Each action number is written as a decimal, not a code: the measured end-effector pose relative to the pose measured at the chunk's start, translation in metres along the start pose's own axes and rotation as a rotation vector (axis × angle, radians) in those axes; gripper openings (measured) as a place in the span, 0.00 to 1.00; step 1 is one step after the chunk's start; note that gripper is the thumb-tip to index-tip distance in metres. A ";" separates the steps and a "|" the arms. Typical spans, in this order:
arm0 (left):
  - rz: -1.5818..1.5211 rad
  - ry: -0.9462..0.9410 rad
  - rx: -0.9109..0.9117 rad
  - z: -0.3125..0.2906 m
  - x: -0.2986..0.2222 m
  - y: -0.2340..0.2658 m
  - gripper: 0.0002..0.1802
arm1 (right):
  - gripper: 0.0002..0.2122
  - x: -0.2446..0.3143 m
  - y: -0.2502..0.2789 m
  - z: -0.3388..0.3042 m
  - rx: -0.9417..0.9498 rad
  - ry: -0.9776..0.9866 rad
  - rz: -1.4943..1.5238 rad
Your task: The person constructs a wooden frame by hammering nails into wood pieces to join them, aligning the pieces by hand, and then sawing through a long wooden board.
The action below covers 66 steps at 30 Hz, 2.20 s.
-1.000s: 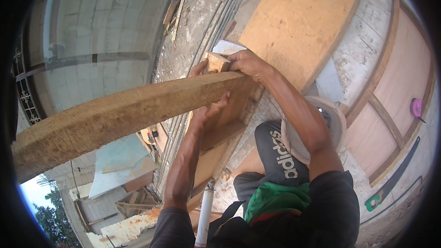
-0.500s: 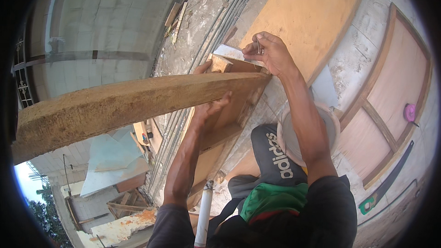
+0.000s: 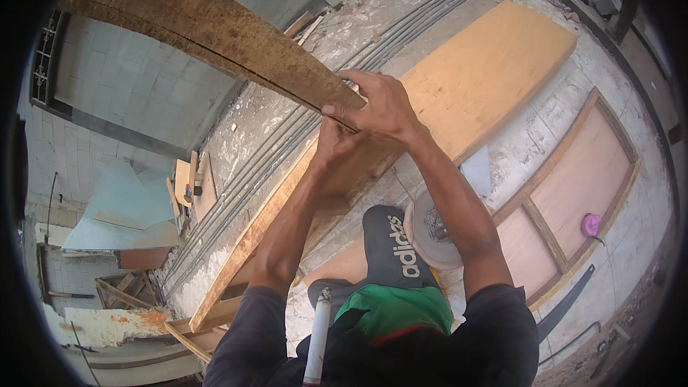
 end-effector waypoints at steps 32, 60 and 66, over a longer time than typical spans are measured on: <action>-0.877 -0.143 -0.791 -0.399 -0.166 0.168 0.26 | 0.41 0.107 -0.178 -0.242 0.388 0.300 0.006; -1.135 0.108 -1.717 -0.551 -0.129 0.023 0.48 | 0.29 0.093 -0.151 -0.351 0.760 0.358 -0.279; -1.131 -0.012 -1.682 -0.577 -0.137 0.029 0.19 | 0.28 0.086 -0.192 -0.288 0.487 0.488 -0.411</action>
Point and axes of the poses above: each hand's wrist, its own z-axis towards the middle knuckle, its own y-axis out of the back of the hand, x = y × z, the point moved 4 cm from there along z, towards the middle knuckle, and after that the axes turned 1 degree about x, right-handed, at the moved point
